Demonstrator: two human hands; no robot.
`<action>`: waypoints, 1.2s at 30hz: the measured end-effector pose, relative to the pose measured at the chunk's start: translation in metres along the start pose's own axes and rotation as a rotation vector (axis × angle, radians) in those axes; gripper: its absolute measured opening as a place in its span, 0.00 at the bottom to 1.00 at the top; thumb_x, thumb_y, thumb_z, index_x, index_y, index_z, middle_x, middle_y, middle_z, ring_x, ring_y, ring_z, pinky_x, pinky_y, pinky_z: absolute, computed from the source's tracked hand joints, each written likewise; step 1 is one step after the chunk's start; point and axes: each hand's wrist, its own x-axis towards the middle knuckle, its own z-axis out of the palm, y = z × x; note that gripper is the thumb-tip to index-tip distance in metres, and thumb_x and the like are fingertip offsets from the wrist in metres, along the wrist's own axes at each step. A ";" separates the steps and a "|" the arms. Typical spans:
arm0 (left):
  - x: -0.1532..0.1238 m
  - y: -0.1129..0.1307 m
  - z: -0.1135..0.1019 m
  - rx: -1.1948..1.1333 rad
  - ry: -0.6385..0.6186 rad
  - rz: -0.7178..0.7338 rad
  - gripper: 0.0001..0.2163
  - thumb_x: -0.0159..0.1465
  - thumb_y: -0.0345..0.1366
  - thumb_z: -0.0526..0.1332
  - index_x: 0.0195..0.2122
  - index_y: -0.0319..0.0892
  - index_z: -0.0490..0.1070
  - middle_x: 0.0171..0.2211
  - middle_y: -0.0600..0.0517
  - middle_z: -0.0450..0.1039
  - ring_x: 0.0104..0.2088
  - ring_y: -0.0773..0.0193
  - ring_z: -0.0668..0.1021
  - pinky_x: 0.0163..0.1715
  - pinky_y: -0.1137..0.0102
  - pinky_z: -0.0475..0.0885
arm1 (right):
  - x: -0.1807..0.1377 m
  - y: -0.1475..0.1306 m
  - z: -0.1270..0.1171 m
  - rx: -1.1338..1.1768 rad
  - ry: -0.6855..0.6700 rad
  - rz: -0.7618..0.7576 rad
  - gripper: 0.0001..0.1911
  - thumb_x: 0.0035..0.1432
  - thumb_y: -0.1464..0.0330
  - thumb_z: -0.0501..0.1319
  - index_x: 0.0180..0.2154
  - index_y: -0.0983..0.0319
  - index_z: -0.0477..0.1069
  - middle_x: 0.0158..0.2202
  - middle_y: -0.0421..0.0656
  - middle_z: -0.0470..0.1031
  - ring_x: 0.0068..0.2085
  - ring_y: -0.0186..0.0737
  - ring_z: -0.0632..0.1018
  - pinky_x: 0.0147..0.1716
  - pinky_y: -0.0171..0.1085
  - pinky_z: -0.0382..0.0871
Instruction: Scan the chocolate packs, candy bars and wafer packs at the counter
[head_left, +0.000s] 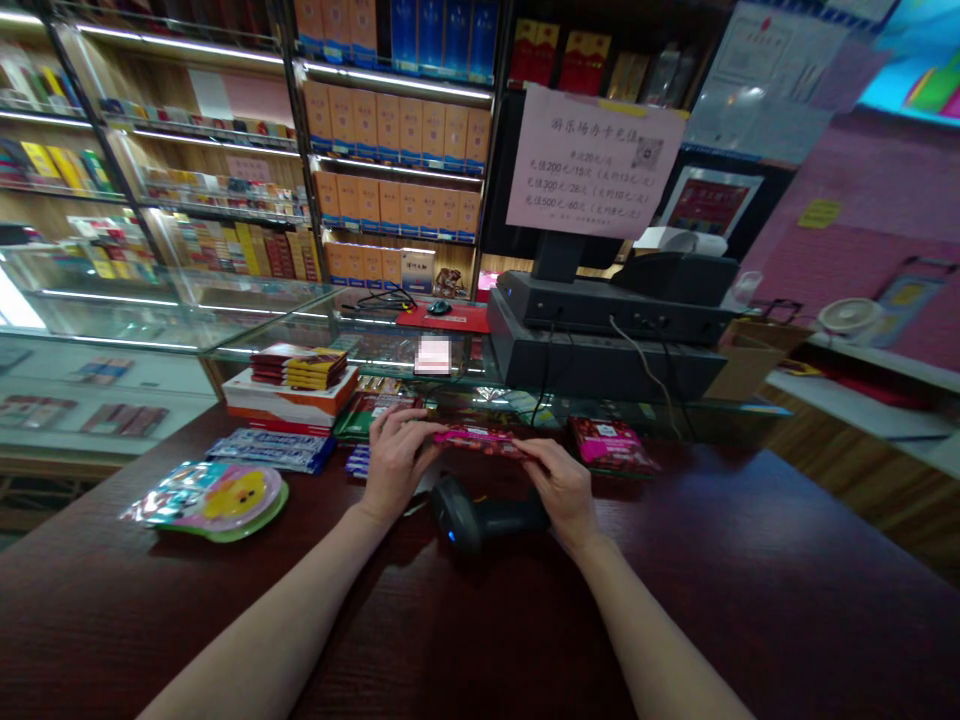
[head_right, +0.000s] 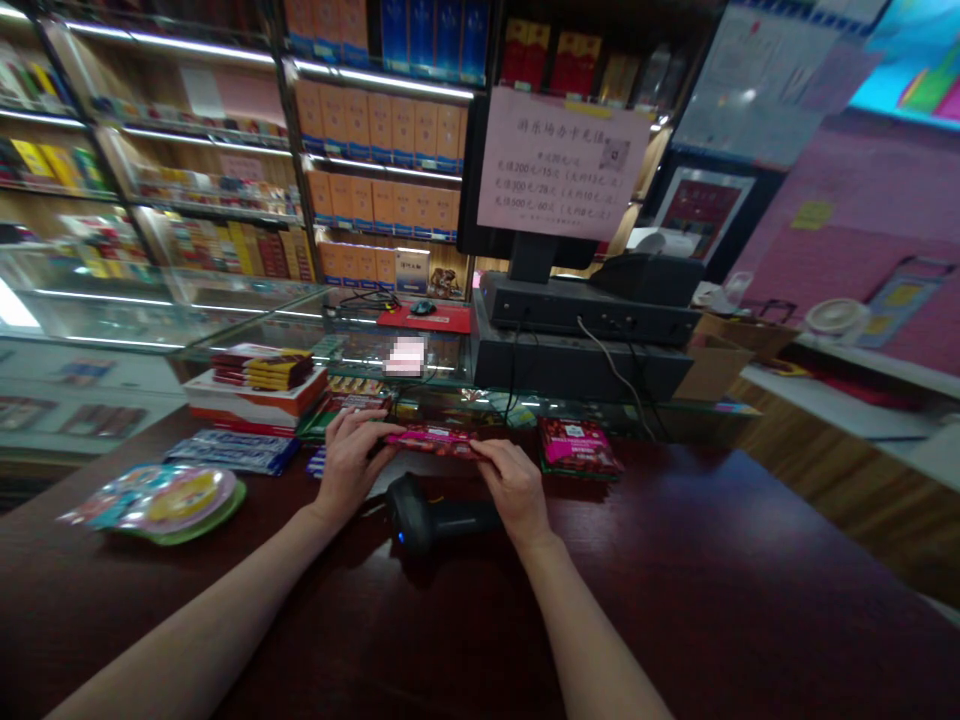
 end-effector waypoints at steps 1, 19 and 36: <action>0.000 0.000 0.001 -0.001 0.003 -0.014 0.06 0.69 0.39 0.61 0.44 0.49 0.77 0.39 0.53 0.81 0.50 0.56 0.77 0.60 0.53 0.60 | 0.001 -0.001 0.000 0.013 -0.005 0.015 0.12 0.67 0.70 0.58 0.47 0.56 0.79 0.41 0.44 0.82 0.43 0.43 0.82 0.45 0.42 0.76; 0.002 0.005 0.012 -0.112 -0.012 -0.230 0.08 0.69 0.44 0.60 0.37 0.46 0.72 0.38 0.51 0.77 0.44 0.57 0.75 0.52 0.59 0.65 | 0.010 -0.006 0.007 0.250 0.033 0.368 0.10 0.64 0.58 0.62 0.37 0.58 0.74 0.34 0.40 0.76 0.38 0.41 0.76 0.41 0.37 0.69; 0.007 0.006 0.016 -0.109 -0.070 -0.193 0.19 0.71 0.39 0.58 0.63 0.52 0.67 0.38 0.53 0.77 0.42 0.61 0.76 0.57 0.58 0.62 | 0.015 -0.008 0.022 0.252 0.155 0.511 0.14 0.61 0.55 0.63 0.35 0.58 0.70 0.29 0.39 0.76 0.31 0.40 0.77 0.34 0.36 0.69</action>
